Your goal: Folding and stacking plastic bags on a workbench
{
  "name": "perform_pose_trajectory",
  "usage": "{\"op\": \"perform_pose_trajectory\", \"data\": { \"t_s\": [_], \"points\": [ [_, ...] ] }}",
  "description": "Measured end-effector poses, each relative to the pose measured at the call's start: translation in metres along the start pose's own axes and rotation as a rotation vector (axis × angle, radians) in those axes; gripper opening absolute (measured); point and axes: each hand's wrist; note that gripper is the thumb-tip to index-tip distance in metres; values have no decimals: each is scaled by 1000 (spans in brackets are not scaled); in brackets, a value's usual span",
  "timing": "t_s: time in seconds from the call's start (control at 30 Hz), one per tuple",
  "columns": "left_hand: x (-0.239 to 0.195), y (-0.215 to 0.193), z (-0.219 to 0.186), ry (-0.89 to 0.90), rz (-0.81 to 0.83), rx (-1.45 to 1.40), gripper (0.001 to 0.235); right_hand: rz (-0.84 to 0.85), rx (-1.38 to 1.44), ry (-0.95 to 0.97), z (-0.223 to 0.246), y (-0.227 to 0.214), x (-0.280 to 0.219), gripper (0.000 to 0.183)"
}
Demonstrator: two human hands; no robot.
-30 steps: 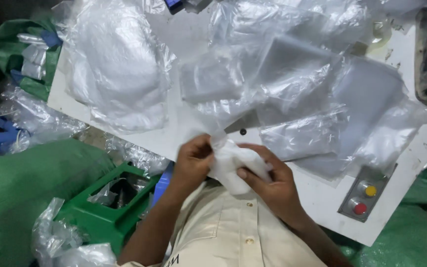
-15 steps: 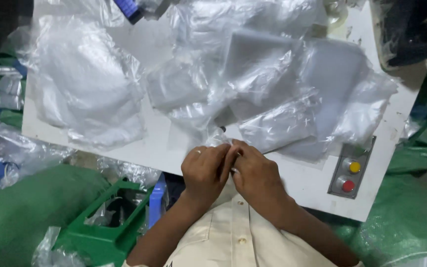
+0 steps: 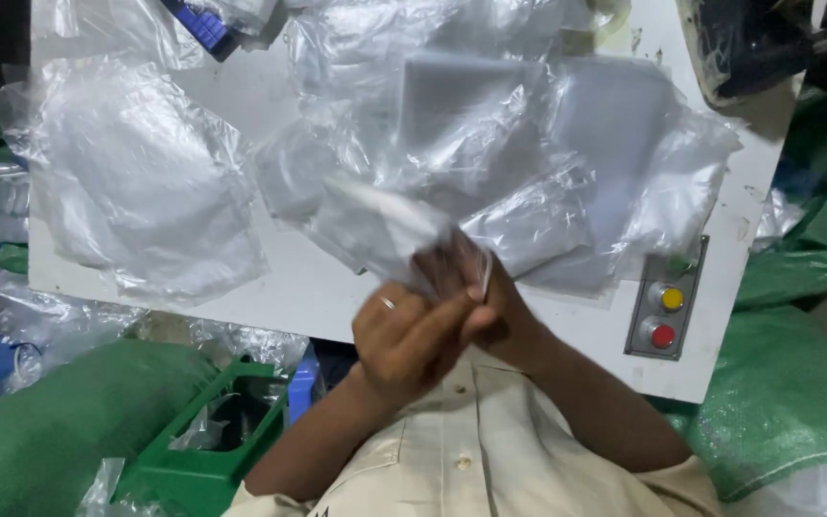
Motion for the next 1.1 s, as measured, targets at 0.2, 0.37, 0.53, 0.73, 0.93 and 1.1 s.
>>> {"op": "perform_pose_trajectory", "data": {
  "t_s": [0.2, 0.37, 0.53, 0.73, 0.93, 1.1],
  "points": [
    [50, 20, 33, -142, -51, 233, 20, -396, -466, -233, 55, -61, 28, 15],
    [73, 100, 22, -189, 199, 55, 22, -659, -885, 161, 48, -122, -20, 34],
    [80, 175, 50, -240, 335, 330, 52, -702, -895, 135, 15, -138, -32, 38],
    [77, 187, 43, -181, 289, 391, 46, -682, -775, 37, 12, -141, -31, 39],
    [64, 189, 49, -175, 292, 336, 43, -672, -711, -20, -7, -149, -27, 40],
    [73, 191, 48, -441, 544, 378, 67, -633, -657, -87, -16, -151, -35, 39]
  ]
}}
Point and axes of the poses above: each hand's wrist, its own x-axis towards the middle knuckle, its own y-axis out of the palm, z = x × y, and after that the axes turned 6 degrees about z, right-handed
